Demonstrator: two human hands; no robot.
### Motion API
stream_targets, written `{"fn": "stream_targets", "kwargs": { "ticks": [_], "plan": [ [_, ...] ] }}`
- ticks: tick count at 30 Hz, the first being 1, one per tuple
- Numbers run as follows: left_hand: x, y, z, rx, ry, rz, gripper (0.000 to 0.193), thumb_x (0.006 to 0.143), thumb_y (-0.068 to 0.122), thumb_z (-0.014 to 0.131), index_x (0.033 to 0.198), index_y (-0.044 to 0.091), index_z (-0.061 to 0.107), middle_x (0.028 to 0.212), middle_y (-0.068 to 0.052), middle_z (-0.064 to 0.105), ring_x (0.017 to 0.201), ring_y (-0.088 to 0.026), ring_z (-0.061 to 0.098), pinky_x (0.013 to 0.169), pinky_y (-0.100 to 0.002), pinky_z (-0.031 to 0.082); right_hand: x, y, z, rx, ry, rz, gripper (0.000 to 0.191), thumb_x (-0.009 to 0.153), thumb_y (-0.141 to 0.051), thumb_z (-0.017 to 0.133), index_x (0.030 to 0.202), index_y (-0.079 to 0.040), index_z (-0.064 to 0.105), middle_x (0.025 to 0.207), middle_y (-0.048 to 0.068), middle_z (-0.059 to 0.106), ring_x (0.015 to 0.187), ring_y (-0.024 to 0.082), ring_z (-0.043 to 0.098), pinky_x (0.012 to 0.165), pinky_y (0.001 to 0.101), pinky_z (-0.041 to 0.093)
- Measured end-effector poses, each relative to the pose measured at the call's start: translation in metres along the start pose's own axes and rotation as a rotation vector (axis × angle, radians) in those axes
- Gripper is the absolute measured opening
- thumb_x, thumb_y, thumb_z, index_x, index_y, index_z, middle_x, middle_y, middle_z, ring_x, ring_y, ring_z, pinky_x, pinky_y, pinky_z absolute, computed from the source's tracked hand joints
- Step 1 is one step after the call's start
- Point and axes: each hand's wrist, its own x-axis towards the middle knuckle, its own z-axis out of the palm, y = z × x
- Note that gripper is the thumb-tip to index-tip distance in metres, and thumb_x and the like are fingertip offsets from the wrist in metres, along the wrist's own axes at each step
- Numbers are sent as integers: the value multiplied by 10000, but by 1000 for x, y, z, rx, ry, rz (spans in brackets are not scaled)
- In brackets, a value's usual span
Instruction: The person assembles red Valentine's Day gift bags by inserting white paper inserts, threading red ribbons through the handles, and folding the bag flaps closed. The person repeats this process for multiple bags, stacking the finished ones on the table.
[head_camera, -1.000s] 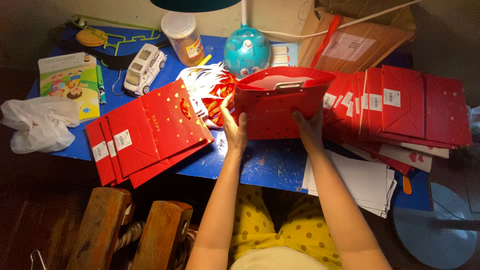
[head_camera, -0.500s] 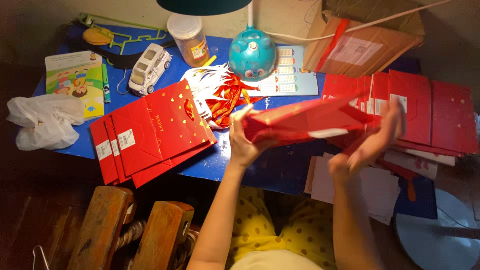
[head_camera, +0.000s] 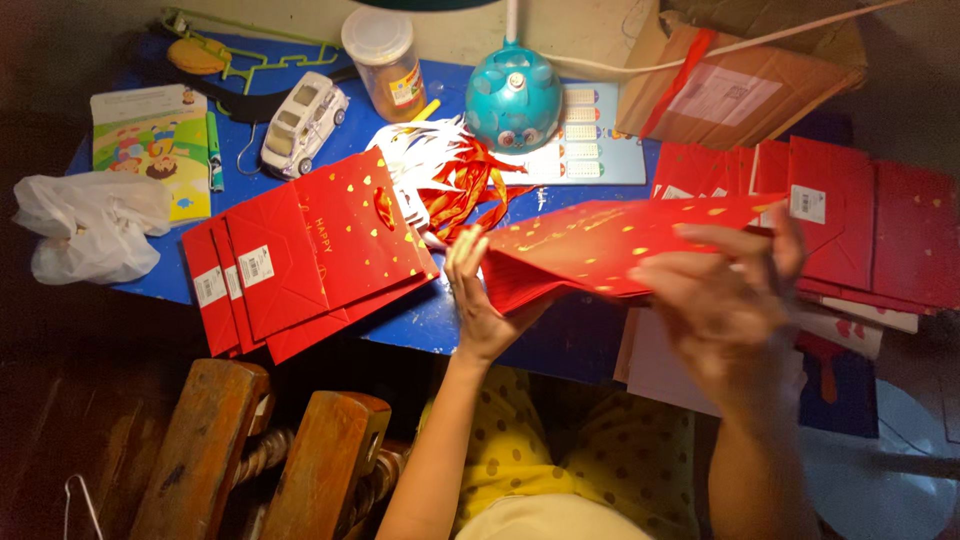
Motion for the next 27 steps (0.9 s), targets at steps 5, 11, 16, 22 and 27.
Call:
{"fn": "stream_targets", "kwargs": {
  "ticks": [5,11,16,22,27],
  "plan": [
    [7,7,-19,-360,-113,-214,935,763,357,923,1490,136,379,1381,-209,569,1278,-361,597,1107,-476,493,-21,16,5,227,162,204,160,977,-75,754,1049,-211,710,1173,-65,705,1248,174,619,1308,507,247],
    [29,27,-33,-127,-128,54,331,870,62,809,1177,73,688,1267,-170,689,1162,-359,697,1009,-409,563,-26,16,-17,158,-49,342,488,799,-267,816,1242,-152,646,1344,69,674,1392,289,560,1309,559,224],
    [38,53,-32,-50,-193,168,236,882,-46,745,1098,48,726,1259,-153,691,1106,-327,713,958,-390,592,-19,-11,-22,-66,-221,216,1011,644,-420,862,1513,-102,456,1431,153,559,1351,306,509,1208,595,261],
    [33,72,-38,-5,-222,214,211,872,-18,771,1065,52,725,1255,-151,681,1112,-331,709,952,-396,592,0,-35,16,-149,-301,178,1118,617,-255,884,1566,-130,307,1483,151,557,1343,312,537,1155,574,319],
    [24,71,-34,-54,-203,174,245,895,24,793,1116,84,703,1277,-136,687,1144,-331,713,988,-391,599,3,-38,26,-71,-295,174,1065,632,-136,873,1561,-108,353,1326,118,602,1239,294,580,1154,538,358]
  ]
}}
